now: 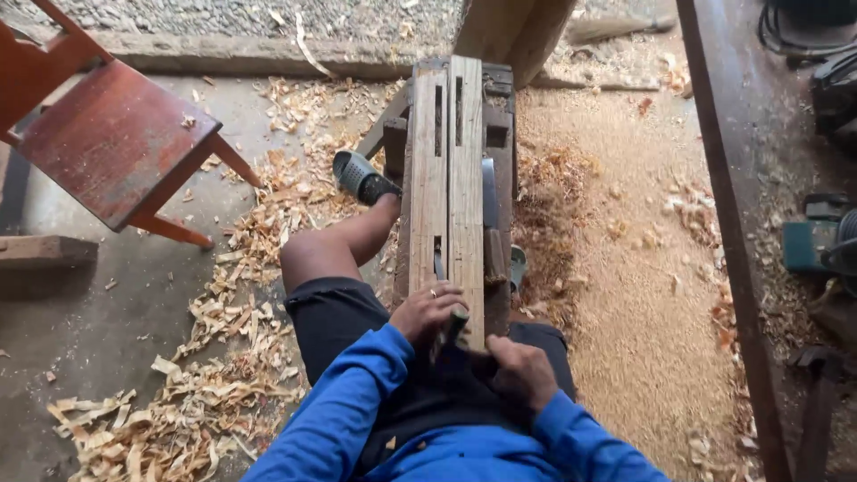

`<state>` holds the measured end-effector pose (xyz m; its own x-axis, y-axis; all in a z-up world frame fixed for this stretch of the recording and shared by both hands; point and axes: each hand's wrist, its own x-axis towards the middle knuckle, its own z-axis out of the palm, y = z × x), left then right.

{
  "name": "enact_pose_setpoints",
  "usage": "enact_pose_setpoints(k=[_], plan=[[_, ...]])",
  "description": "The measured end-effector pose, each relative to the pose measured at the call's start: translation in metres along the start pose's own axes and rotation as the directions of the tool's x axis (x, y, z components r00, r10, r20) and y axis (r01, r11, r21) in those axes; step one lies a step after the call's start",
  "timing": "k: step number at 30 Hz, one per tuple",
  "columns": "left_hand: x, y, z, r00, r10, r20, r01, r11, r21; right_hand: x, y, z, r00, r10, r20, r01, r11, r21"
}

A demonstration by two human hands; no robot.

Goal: Carving out slots or holes in a wooden beam using a chisel and a hammer.

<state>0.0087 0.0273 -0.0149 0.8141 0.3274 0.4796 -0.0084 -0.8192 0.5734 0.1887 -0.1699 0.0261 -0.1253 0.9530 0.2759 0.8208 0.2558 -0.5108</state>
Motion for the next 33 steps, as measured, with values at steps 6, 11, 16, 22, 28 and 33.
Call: enact_pose_setpoints(k=[6,11,16,22,28,33], plan=[[0.0,-0.021,0.009,0.998,0.063,-0.011,-0.059,0.973,0.224,0.014,-0.009,-0.009,0.945,0.322,0.051,-0.32,0.946,-0.045],[0.089,-0.063,-0.028,0.923,-0.384,-0.008,0.382,0.919,-0.104,-0.003,-0.02,-0.008,0.75,0.661,0.006,-0.656,0.742,0.138],[0.183,-0.052,-0.079,0.793,-0.524,-0.313,0.34,0.805,-0.485,-0.004,0.004,-0.013,0.837,0.526,-0.149,-0.498,0.846,0.191],[0.163,-0.027,-0.088,0.692,0.134,-0.709,0.112,0.95,0.29,-0.004,-0.006,-0.011,0.6,0.798,-0.058,-0.747,0.585,0.317],[0.129,-0.05,-0.067,0.796,-0.464,-0.389,0.305,0.862,-0.404,0.019,-0.013,-0.017,0.566,0.824,0.024,-0.773,0.52,0.362],[0.123,-0.059,-0.049,0.777,-0.498,-0.385,0.294,0.828,-0.477,0.033,-0.011,-0.018,0.563,0.822,0.088,-0.776,0.489,0.398]])
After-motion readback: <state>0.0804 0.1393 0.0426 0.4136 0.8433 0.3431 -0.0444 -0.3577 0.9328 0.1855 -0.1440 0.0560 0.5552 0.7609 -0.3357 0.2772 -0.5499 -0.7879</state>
